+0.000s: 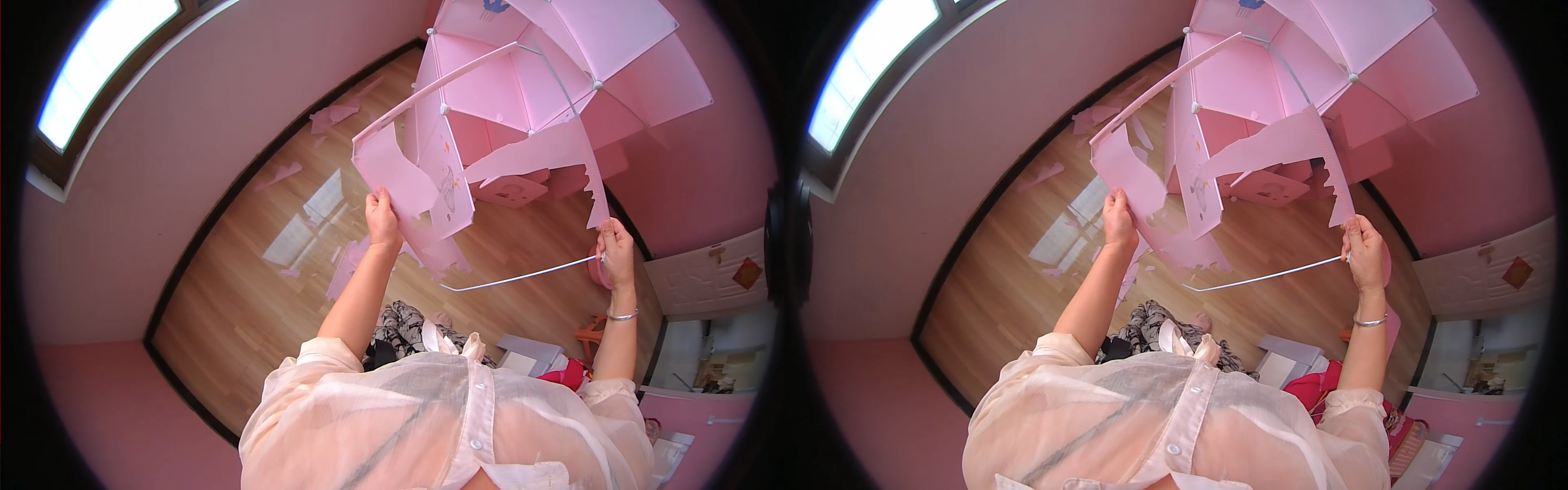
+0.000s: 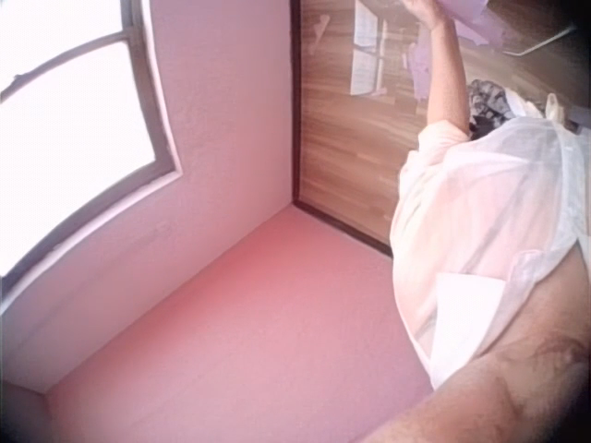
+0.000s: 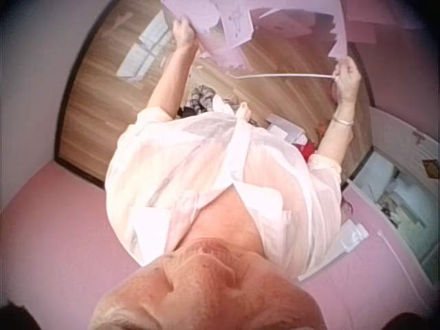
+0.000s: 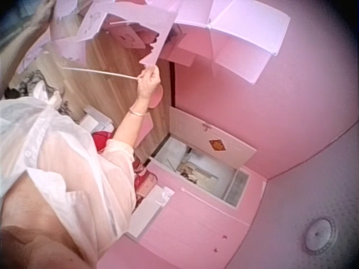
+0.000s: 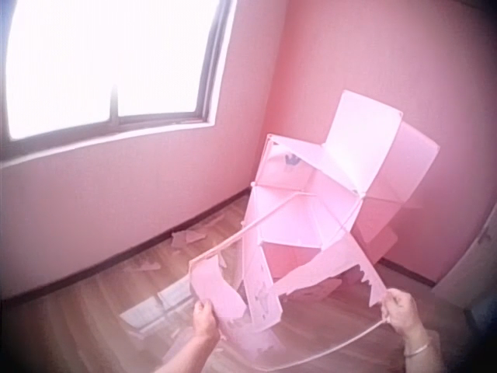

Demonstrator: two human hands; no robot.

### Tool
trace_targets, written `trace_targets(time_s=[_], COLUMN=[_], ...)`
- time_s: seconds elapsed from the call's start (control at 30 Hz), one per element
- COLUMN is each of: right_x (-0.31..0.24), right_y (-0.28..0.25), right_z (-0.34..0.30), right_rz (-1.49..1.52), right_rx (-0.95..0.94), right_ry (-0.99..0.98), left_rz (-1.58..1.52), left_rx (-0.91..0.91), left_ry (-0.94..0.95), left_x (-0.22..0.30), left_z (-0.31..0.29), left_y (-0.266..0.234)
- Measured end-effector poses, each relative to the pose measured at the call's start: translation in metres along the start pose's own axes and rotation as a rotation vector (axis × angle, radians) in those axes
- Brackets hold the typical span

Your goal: The person disassembles a pink modular plastic storage cabinet by pulling the panels out of the plastic connectors and detaching a support frame, placing the pieces on the floor and bed.

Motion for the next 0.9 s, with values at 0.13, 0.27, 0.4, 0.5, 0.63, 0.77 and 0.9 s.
trace_targets(time_s=[0.13, 0.27, 0.4, 0.5, 0.63, 0.77, 0.9], right_x=[0.034, 0.054, 0.064, 0.062, 0.069, 0.068, 0.049], right_y=[-0.013, -0.017, -0.012, -0.009, -0.006, -0.011, -0.020], right_z=[-0.002, -0.001, 0.005, 0.010, 0.016, 0.018, 0.022], right_rz=[0.051, 0.013, 0.018, 0.027, 0.050, 0.044, 0.015], right_rx=[0.054, 0.101, 0.095, 0.101, 0.095, 0.126, 0.145], right_ry=[0.081, 0.152, 0.180, 0.170, 0.200, 0.172, 0.071], left_rz=[-0.081, 0.036, 0.060, 0.116, -0.119, -0.174, 0.239], left_rx=[-0.053, -0.091, -0.082, -0.174, -0.499, -0.742, -0.664], left_ry=[-0.084, -0.269, -0.526, -0.526, -0.429, -0.361, -0.251], left_x=[0.018, 0.027, 0.021, 0.023, 0.026, 0.042, 0.046], left_z=[-0.014, -0.025, -0.027, -0.019, -0.022, -0.035, -0.032], left_y=[0.026, 0.026, 0.011, 0.003, 0.016, 0.028, 0.020])
Point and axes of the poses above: each hand's wrist, its own z-axis towards the middle knuckle, its own y-axis out of the palm, x = y × z, the point moved 8 cm from there along z, towards the middle knuckle, and after that the axes turned 7 degrees about -y, right-handed, at the moved point
